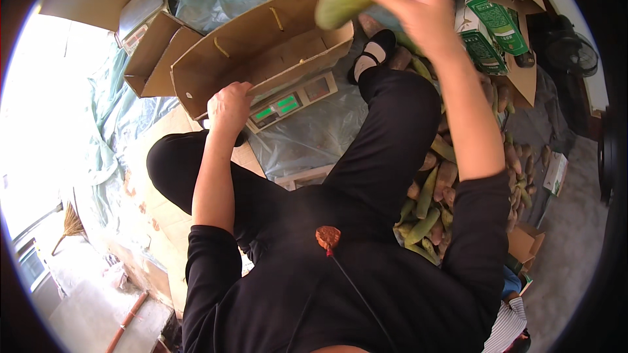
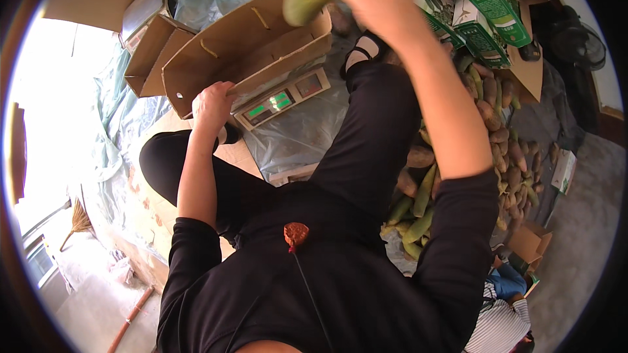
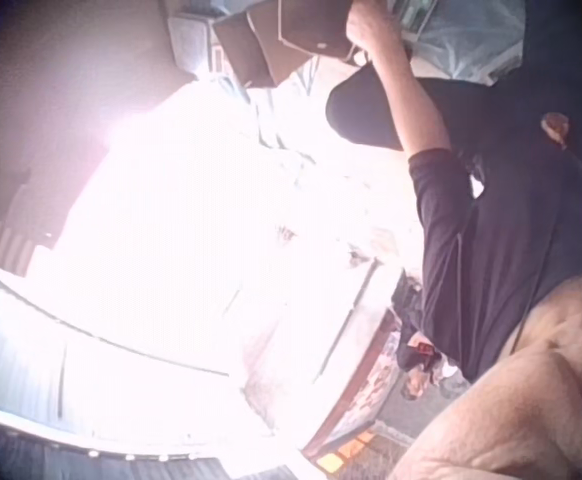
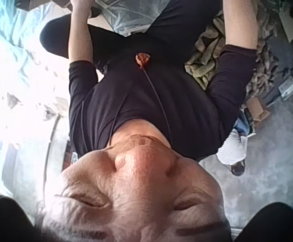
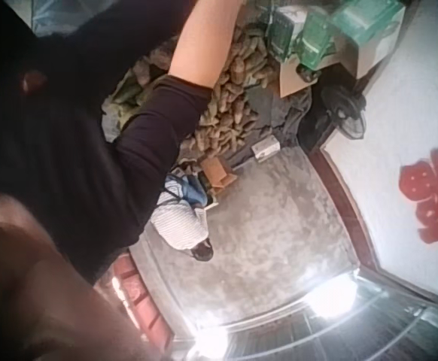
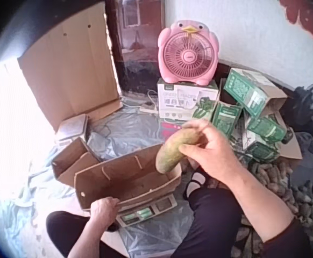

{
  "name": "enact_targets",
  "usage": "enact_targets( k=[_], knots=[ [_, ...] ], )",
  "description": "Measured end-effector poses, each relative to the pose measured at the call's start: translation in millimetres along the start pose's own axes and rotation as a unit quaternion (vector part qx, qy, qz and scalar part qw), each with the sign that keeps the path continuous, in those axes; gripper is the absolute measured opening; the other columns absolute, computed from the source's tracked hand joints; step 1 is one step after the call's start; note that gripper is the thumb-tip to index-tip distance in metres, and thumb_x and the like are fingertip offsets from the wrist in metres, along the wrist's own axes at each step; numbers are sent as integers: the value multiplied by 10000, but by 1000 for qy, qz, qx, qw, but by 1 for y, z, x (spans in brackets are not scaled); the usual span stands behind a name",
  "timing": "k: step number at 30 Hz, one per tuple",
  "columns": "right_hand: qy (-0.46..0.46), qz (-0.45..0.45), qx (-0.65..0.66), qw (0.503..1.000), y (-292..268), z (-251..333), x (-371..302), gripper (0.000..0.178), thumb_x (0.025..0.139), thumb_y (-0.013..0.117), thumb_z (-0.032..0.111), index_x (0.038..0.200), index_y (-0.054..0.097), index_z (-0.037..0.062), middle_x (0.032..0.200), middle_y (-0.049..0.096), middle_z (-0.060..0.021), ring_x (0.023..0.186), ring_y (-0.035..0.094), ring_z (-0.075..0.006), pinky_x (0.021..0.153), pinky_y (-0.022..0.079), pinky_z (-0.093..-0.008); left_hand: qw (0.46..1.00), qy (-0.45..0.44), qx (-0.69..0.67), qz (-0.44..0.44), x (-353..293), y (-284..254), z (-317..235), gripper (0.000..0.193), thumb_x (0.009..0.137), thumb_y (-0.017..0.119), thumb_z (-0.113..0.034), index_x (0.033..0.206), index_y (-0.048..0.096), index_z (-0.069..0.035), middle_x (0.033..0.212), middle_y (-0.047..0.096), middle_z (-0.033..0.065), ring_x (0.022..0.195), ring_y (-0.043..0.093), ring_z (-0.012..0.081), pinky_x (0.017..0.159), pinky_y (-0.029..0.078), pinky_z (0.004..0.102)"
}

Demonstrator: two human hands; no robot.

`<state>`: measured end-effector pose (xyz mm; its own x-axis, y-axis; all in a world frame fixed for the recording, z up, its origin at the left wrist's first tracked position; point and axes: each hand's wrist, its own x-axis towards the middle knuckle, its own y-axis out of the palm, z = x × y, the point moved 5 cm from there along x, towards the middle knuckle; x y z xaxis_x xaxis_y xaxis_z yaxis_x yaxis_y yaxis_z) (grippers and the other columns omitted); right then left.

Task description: Picking up large produce items from a pile on the floor, weighing them in a cardboard bag, and setting the bag aside.

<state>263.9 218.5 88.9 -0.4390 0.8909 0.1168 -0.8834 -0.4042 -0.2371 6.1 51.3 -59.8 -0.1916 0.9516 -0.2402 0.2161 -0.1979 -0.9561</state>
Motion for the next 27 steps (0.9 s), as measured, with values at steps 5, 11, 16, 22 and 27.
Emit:
enact_targets(
  k=[5, 11, 16, 22, 27],
  knots=[
    [-127, 50, -181, 974, 120, -58, 41, 398, 690, 746, 203, 1041, 602, 83, 891, 654, -96, 833, 639, -209, 742, 496, -313, 999, 17, -9, -29, 6, 0, 0, 225, 787, 625, -191, 1000, 675, -139, 943, 654, 107, 909, 622, 321, 773, 501, 415],
    [89, 187, -274, 939, 221, -129, 40, 322, 735, 677, 210, 1043, 651, 120, 1034, 661, -115, 968, 630, -294, 839, 499, -389, 1000, 9, -14, -3, 11, 1, -2, 224, 805, 585, -196, 1007, 669, -150, 951, 651, 115, 908, 619, 325, 765, 498, 427],
    [50, 258, -332, 906, 212, -124, 44, 273, 783, 583, 163, 1028, 690, 106, 1028, 667, -154, 986, 630, -326, 833, 511, -411, 1000, -3, 21, 14, 12, 2, -2, 213, 827, 578, -205, 1020, 662, -168, 968, 654, 87, 920, 627, 315, 777, 503, 427],
    [-109, 143, -147, 973, 59, -52, 64, 379, 805, 644, 294, 1070, 627, 24, 948, 679, -150, 841, 656, -229, 727, 497, -337, 1000, 6, 4, 16, 13, -1, 0, 238, 818, 592, -209, 1038, 649, -139, 997, 639, 103, 943, 609, 328, 792, 488, 429],
    [27, -96, -137, 986, -104, -79, -17, 264, 838, 647, 112, 1051, 580, -29, 909, 645, -105, 794, 608, -148, 702, 495, -282, 994, 55, -88, -23, 6, -10, -15, 304, 795, 637, -149, 1093, 627, -91, 1048, 625, 122, 967, 605, 321, 812, 478, 400]
  ],
)
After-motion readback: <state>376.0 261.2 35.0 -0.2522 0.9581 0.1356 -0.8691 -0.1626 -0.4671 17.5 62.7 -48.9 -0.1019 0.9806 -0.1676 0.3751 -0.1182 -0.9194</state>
